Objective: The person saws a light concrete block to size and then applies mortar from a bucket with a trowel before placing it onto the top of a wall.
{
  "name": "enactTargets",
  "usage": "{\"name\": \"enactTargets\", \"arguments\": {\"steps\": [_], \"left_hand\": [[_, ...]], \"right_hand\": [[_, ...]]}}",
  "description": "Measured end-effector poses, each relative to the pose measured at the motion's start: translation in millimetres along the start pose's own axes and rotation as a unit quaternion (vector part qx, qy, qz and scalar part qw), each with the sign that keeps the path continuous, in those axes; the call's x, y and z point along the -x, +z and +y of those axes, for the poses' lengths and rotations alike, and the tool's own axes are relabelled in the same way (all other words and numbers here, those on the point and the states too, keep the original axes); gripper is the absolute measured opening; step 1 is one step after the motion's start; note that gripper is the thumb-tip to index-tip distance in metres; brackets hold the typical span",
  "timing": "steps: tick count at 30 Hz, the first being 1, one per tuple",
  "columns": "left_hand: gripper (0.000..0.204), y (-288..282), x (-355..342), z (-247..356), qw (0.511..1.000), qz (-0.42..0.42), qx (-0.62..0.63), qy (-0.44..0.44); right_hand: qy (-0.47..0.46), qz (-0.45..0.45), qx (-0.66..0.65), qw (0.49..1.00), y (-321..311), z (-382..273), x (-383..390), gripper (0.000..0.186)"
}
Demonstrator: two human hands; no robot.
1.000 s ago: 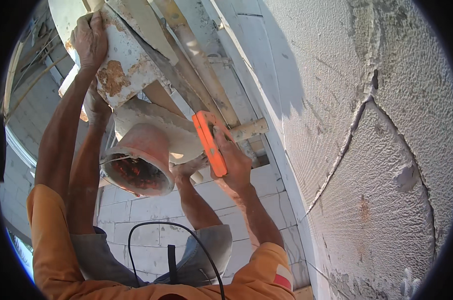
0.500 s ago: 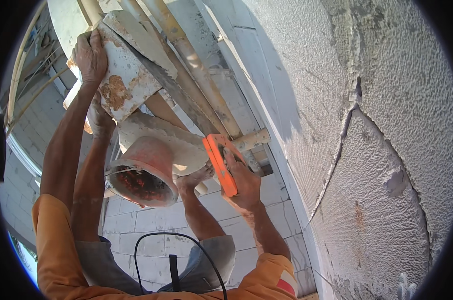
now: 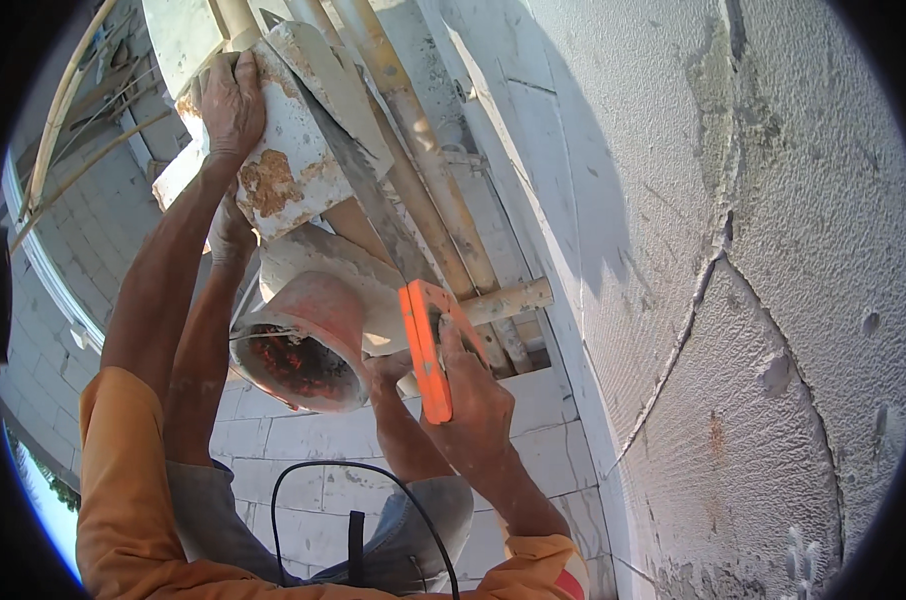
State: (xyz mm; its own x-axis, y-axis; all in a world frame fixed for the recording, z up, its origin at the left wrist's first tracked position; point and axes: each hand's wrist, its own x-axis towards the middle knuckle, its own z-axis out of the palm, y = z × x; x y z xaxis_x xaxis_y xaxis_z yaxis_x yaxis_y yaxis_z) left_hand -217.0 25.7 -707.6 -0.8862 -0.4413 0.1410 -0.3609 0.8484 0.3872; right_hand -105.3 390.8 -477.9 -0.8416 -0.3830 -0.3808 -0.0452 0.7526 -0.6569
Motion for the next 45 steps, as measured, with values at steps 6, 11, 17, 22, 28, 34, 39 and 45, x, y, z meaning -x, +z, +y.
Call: {"name": "enactTargets", "arguments": {"steps": [6, 11, 17, 22, 28, 34, 39, 45], "left_hand": [[0.031, -1.3, -4.8, 18.2, 0.999, 0.022, -0.022, 0.022], [0.029, 2.9, 0.2, 11.3, 0.999, 0.02, -0.011, 0.023], [0.029, -6.8, -1.6, 7.7, 1.0, 0.011, 0.003, -0.014], [0.029, 6.0, -6.8, 21.6, 1.0, 0.015, 0.008, -0.007], [0.029, -6.6, 2.6, -4.3, 1.0, 0.012, -0.006, -0.018], [0.029, 1.7, 0.7, 15.9, 1.0, -0.001, 0.01, -0.014], [0.03, -10.9, -4.8, 12.1, 0.999, -0.016, 0.021, -0.029], [0.031, -9.4, 1.4, 18.3, 0.998, 0.024, 0.055, -0.015]], "right_hand": [[0.04, 0.0, -0.033, 0.999, -34.3, -13.6, 32.5, 0.054], [0.034, -0.008, 0.034, 0.999, 15.0, -22.5, -47.0, 0.055], [0.045, -0.002, -0.019, 0.999, -25.8, -31.4, 31.6, 0.058], [0.107, -0.044, -0.012, 0.993, 0.7, -32.2, -38.7, 0.056], [0.116, -0.076, -0.027, 0.99, -7.2, -33.5, -7.5, 0.055], [0.093, -0.031, -0.023, 0.995, -0.8, -18.3, -30.5, 0.058], [0.109, -0.002, -0.006, 0.994, 24.3, -22.9, -45.7, 0.057], [0.066, 0.0, -0.001, 0.998, 16.0, -11.0, -46.4, 0.052]]}}
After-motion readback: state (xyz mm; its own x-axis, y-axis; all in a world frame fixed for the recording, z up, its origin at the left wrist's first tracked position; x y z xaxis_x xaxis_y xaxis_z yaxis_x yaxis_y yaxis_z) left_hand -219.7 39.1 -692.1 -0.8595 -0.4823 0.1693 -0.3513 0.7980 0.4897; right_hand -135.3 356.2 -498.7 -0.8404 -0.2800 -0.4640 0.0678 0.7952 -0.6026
